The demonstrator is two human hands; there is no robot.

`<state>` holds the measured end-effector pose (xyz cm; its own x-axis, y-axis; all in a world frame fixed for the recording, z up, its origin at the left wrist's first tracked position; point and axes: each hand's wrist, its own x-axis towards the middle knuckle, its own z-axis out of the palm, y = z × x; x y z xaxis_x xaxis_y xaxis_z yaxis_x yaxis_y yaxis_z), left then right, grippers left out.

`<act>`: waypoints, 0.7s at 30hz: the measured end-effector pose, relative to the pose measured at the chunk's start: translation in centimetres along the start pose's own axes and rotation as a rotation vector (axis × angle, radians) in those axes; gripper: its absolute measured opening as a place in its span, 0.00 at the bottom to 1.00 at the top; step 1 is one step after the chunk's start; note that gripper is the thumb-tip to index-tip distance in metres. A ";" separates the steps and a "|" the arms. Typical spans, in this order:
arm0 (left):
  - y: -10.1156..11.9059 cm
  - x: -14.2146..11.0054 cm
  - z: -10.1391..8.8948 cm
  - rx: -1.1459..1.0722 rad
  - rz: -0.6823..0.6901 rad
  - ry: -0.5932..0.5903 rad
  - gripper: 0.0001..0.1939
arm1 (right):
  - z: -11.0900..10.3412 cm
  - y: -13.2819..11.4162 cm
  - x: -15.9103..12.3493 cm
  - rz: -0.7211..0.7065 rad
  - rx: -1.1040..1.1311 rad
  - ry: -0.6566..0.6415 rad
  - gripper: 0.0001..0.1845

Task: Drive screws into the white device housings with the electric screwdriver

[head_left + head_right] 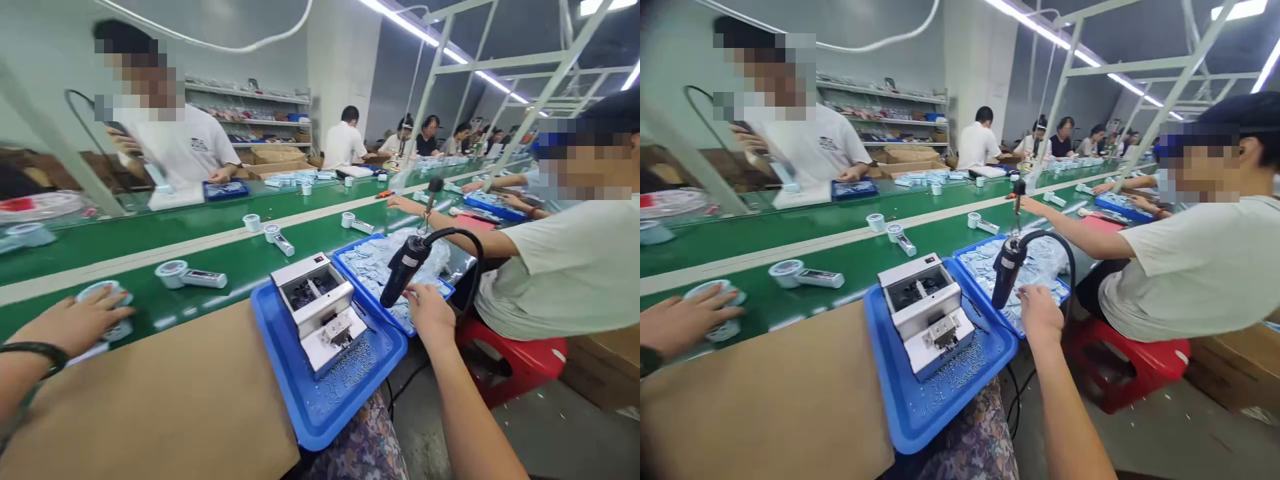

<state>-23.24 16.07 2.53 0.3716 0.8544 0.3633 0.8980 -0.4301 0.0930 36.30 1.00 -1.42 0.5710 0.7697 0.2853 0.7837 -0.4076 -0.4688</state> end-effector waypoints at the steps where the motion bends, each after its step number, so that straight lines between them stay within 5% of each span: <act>1: -0.3 0.4 -0.1 0.019 0.001 -0.058 0.50 | -0.3 0.1 -0.5 -0.011 0.034 0.034 0.15; 5: 2.9 0.3 -1.3 0.008 -0.016 -0.090 0.41 | -0.8 0.6 -3.0 -0.017 0.249 0.162 0.20; 10: 14.3 -4.0 -2.4 -0.264 0.197 -0.018 0.19 | -1.1 -1.9 -8.3 -0.074 0.771 -0.012 0.18; 13: 20.1 -6.2 -1.8 -0.588 0.245 -0.196 0.11 | -2.3 -6.3 -11.5 -0.405 0.912 -0.148 0.09; 15: 22.6 -7.0 -1.0 -0.811 0.223 -0.270 0.13 | -2.9 -9.8 -12.7 -0.680 0.904 -0.164 0.14; 21: 24.2 -8.3 2.4 -1.147 0.133 -0.229 0.25 | -2.4 -15.7 -12.8 -1.132 0.607 0.060 0.13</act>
<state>-3.99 -0.72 -0.48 0.5854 0.7649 0.2688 0.1549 -0.4309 0.8890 17.25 -3.67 4.28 -0.3134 0.5089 0.8018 0.6095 0.7553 -0.2411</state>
